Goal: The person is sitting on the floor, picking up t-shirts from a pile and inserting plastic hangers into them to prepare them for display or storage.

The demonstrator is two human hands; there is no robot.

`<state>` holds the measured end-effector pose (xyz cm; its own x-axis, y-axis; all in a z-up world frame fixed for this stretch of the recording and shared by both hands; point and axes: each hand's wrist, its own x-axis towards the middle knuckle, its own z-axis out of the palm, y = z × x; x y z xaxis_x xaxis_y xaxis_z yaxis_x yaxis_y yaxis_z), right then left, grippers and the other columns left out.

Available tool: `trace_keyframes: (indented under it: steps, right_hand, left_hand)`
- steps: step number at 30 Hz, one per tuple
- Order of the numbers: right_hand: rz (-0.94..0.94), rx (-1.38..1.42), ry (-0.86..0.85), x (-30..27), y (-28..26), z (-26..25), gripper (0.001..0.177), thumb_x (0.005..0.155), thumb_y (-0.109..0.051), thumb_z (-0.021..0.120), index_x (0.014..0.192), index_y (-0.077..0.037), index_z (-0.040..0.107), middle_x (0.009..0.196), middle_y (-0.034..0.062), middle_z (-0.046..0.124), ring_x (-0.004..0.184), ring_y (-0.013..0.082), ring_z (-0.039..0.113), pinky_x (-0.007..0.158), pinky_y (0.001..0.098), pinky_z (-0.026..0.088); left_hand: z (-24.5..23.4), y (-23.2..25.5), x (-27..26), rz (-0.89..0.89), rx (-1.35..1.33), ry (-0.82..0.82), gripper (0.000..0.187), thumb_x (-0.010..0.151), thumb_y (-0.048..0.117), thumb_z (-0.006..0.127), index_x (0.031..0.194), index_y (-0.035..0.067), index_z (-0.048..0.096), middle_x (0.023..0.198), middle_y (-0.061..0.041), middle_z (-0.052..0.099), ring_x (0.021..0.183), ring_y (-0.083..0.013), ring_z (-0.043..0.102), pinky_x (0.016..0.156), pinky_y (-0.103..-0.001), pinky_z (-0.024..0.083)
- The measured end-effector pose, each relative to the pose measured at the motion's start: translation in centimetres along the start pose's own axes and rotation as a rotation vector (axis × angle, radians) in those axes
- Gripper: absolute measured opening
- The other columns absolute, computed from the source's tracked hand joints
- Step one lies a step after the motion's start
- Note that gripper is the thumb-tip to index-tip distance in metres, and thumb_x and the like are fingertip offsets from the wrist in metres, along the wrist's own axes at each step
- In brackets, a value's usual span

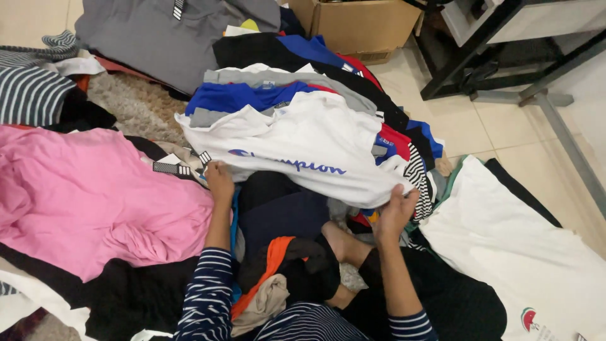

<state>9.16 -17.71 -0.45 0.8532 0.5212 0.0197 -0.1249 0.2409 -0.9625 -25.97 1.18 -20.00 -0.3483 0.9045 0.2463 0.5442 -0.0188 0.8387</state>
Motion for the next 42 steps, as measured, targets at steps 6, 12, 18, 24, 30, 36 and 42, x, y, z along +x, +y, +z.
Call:
trace_keyframes:
  steps: [6, 12, 18, 24, 30, 36, 42]
  right_hand:
    - [-0.073, 0.117, -0.031, 3.2, -3.5, -1.5, 0.019, 0.110, -0.023, 0.056, 0.124, -0.014, 0.048, 0.109, 0.0025, 0.066, 0.100, 0.0102, 0.067, 0.098, 0.0287, 0.058]
    - [0.175, 0.057, -0.004, 5.3, -5.1, -5.1, 0.014, 0.108, -0.026, 0.060, 0.111, -0.014, 0.054, 0.104, 0.0036, 0.071, 0.095, 0.0136, 0.073, 0.089, 0.0314, 0.062]
    - [0.825, 0.106, -0.251, 3.9, 0.4, -9.0, 0.042, 0.098, -0.019, 0.064, 0.136, -0.004, 0.057, 0.137, 0.0174, 0.062, 0.127, 0.0308, 0.061, 0.107, 0.0482, 0.048]
    - [0.996, -0.025, -0.429, -0.3, -1.7, -10.9, 0.058, 0.085, 0.000, 0.061, 0.142, 0.009, 0.053, 0.143, 0.0214, 0.059, 0.125, 0.0292, 0.057, 0.111, 0.0401, 0.044]
    - [0.520, 0.235, -0.367, 6.9, -3.3, -18.1, 0.024, 0.100, -0.016, 0.064, 0.113, 0.004, 0.065, 0.119, 0.0139, 0.071, 0.104, 0.0218, 0.068, 0.090, 0.0408, 0.058]
    - [0.231, 0.121, -0.389, 8.4, -8.6, -16.7, 0.085, 0.077, -0.008, 0.051, 0.159, -0.007, 0.031, 0.150, 0.0239, 0.047, 0.130, 0.0419, 0.050, 0.105, 0.0681, 0.042]
    - [0.191, -0.079, -0.376, 8.3, -10.5, -12.7, 0.033, 0.103, -0.007, 0.059, 0.133, 0.005, 0.059, 0.115, 0.0174, 0.069, 0.104, 0.0264, 0.070, 0.098, 0.0440, 0.057]
  left_hand:
    - [2.3, 3.9, -1.2, -0.347, -0.027, 0.003, 0.081, 0.095, 0.033, 0.076, 0.147, -0.005, 0.026, 0.139, -0.033, 0.040, 0.137, -0.0473, 0.042, 0.120, -0.051, 0.031]
    - [-0.4, 3.3, 0.0, -0.744, -0.286, -0.345, 0.091, 0.092, 0.078, 0.063, 0.122, -0.008, 0.062, 0.101, -0.020, 0.068, 0.086, -0.0277, 0.066, 0.071, -0.034, 0.049]
    - [-7.8, 11.9, -3.1, -0.391, -0.090, -0.233, 0.069, 0.092, 0.055, 0.078, 0.126, -0.003, 0.064, 0.114, -0.024, 0.065, 0.104, -0.0366, 0.066, 0.091, -0.047, 0.052]
    - [-13.7, 21.5, -5.2, -0.410, -0.546, -0.408, 0.047, 0.088, 0.025, 0.070, 0.129, 0.002, 0.064, 0.128, -0.007, 0.068, 0.118, -0.0172, 0.062, 0.098, -0.031, 0.049]
    - [-16.9, 19.8, -3.9, -0.334, -0.998, -0.349, 0.046, 0.087, 0.013, 0.072, 0.129, -0.001, 0.058, 0.124, -0.011, 0.067, 0.114, -0.0240, 0.065, 0.102, -0.033, 0.052]
    - [-18.0, 25.1, -3.2, -0.123, -0.862, -0.403, 0.079, 0.082, 0.007, 0.072, 0.154, 0.003, 0.038, 0.141, -0.008, 0.047, 0.128, -0.0236, 0.053, 0.107, -0.041, 0.050]
    - [-16.2, 27.6, -2.4, -0.023, 0.041, -0.251, 0.033, 0.104, 0.031, 0.070, 0.117, 0.001, 0.076, 0.081, -0.025, 0.072, 0.077, -0.0411, 0.071, 0.082, -0.051, 0.054]
